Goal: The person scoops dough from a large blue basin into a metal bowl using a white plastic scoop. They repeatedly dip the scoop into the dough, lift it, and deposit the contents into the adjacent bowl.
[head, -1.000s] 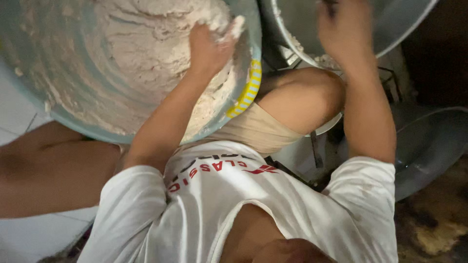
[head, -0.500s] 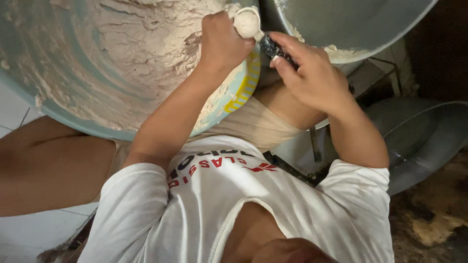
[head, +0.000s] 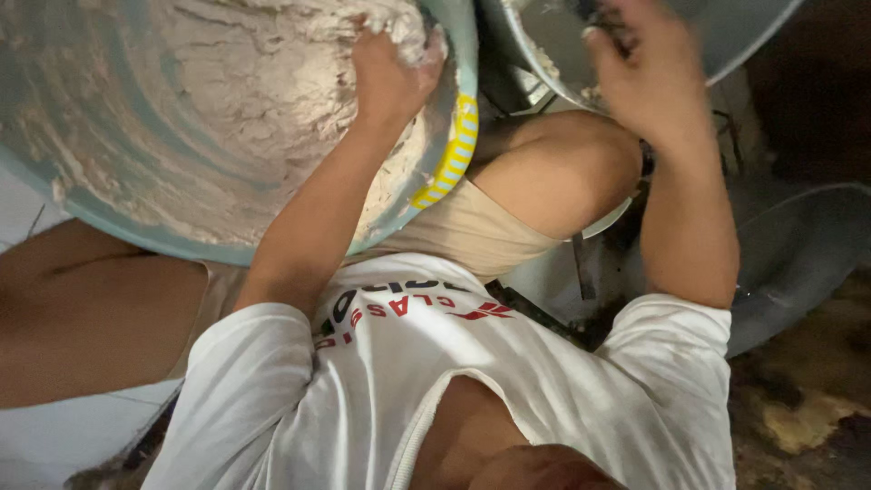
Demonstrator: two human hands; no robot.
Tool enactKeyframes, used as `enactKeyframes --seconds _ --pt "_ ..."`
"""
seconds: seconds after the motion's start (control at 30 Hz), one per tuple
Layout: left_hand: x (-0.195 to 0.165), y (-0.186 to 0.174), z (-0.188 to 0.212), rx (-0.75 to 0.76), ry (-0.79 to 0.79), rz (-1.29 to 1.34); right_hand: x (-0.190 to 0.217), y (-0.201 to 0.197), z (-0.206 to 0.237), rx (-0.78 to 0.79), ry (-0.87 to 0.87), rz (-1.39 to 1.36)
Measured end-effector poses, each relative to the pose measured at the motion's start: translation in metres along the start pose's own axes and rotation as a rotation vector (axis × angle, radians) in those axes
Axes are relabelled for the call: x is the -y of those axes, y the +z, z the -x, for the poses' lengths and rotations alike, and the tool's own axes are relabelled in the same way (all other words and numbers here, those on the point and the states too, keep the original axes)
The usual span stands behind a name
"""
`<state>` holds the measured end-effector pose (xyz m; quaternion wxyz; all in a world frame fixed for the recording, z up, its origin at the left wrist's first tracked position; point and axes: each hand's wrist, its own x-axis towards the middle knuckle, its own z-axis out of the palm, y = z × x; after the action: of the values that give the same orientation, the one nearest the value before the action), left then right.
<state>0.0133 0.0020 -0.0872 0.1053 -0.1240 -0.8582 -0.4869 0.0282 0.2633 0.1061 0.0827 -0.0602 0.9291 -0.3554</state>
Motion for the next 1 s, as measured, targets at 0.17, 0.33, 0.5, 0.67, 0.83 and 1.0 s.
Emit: enactKeyframes --seconds 0.17,0.33,0.5,0.67,0.83,1.0 --pt "-0.035 -0.012 -0.013 -0.002 -0.085 0.194 0.022 0.004 0.018 0.09 0.4 -0.337" --pt "-0.058 -0.011 -0.019 0.096 -0.099 0.183 0.049 0.025 0.024 0.138 -0.082 -0.09" --pt "-0.031 -0.002 -0.014 0.251 -0.171 0.005 0.044 0.023 0.015 0.364 0.33 -0.432" --pt "-0.002 0.006 0.009 0.116 -0.34 -0.35 0.019 0.005 0.018 0.174 0.242 -0.304" --pt "0.002 0.008 0.027 0.033 -0.2 -0.085 -0.002 0.003 0.007 0.133 0.157 -0.002" --pt "-0.016 -0.005 0.01 0.014 -0.187 0.201 0.008 -0.004 0.006 0.049 0.312 -0.172"
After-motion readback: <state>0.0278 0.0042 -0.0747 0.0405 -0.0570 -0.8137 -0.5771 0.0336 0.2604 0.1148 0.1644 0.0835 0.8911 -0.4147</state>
